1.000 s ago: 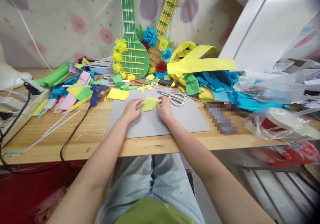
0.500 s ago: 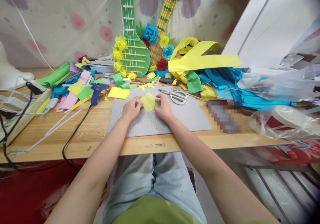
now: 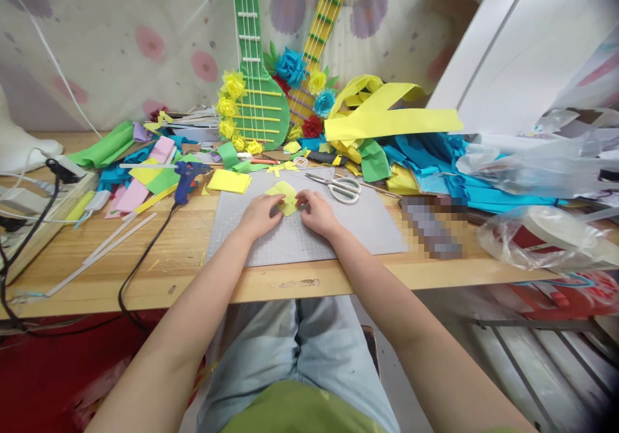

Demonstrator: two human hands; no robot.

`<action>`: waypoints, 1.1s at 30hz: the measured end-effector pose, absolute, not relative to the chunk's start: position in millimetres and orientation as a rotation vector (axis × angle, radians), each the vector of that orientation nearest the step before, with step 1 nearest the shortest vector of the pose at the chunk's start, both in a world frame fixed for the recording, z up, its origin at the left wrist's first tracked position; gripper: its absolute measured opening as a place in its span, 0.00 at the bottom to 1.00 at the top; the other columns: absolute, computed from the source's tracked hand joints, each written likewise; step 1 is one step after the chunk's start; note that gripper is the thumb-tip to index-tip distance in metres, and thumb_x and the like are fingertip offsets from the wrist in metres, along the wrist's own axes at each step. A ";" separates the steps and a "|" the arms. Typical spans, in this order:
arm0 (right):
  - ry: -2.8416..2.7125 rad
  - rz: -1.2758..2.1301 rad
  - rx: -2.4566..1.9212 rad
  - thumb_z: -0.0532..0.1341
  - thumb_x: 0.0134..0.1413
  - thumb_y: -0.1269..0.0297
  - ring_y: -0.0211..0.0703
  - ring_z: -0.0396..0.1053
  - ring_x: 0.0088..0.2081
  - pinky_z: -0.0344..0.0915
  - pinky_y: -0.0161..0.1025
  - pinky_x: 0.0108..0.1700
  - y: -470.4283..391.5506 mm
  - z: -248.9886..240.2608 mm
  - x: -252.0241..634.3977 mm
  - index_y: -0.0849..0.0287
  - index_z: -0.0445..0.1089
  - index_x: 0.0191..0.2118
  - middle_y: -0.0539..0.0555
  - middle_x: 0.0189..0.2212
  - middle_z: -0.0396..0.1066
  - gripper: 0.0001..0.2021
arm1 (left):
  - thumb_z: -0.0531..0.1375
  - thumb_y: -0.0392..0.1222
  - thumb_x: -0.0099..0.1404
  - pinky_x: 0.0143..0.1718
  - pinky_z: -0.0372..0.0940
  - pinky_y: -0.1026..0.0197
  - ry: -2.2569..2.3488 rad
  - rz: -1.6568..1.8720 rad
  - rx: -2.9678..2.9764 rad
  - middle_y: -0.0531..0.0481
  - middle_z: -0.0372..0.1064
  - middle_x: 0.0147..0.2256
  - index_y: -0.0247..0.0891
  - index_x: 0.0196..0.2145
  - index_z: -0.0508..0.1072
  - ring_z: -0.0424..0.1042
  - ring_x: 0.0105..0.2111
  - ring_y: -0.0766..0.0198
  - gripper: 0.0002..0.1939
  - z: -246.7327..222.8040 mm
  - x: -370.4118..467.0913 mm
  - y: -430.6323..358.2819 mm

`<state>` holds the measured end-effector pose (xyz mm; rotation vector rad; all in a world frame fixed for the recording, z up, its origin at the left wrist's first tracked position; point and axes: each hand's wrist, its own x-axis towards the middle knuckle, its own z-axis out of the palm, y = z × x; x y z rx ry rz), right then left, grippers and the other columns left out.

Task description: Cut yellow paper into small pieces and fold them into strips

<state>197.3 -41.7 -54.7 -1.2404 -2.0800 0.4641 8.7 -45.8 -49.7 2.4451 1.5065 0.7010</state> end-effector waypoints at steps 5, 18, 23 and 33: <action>-2.172 0.361 -1.187 0.55 0.42 0.75 0.43 0.61 0.43 0.59 0.41 0.46 -42.5 -51.8 193.2 0.56 0.61 0.43 0.51 0.38 0.70 0.18 | 0.56 0.41 0.57 0.46 0.60 0.56 1.624 0.686 2.461 0.48 0.71 0.42 0.39 0.49 0.67 0.66 0.44 0.57 0.21 -46.0 14.4 -47.9; -2.227 0.339 -1.233 0.59 0.49 0.67 0.45 0.62 0.40 0.59 0.41 0.44 -38.6 -53.4 178.8 0.57 0.61 0.43 0.52 0.35 0.70 0.13 | 0.50 0.29 0.54 0.47 0.60 0.57 1.695 0.694 2.409 0.48 0.72 0.41 0.38 0.48 0.68 0.65 0.44 0.58 0.23 -43.6 17.5 -48.9; -2.160 0.379 -1.239 0.57 0.51 0.68 0.44 0.63 0.41 0.59 0.41 0.43 -38.3 -54.1 176.0 0.56 0.61 0.43 0.52 0.33 0.70 0.12 | 0.54 0.31 0.52 0.47 0.59 0.55 1.661 0.708 2.442 0.48 0.71 0.42 0.39 0.44 0.70 0.64 0.45 0.56 0.21 -43.6 18.2 -48.0; -1.905 0.744 -1.107 0.50 0.37 0.79 0.35 0.66 0.38 0.64 0.37 0.42 -34.5 -59.0 185.2 0.58 0.54 0.46 0.53 0.39 0.64 0.25 | 0.55 0.43 0.59 0.43 0.58 0.55 1.636 0.689 2.455 0.48 0.72 0.34 0.39 0.29 0.73 0.66 0.39 0.58 0.09 -45.6 18.3 -43.8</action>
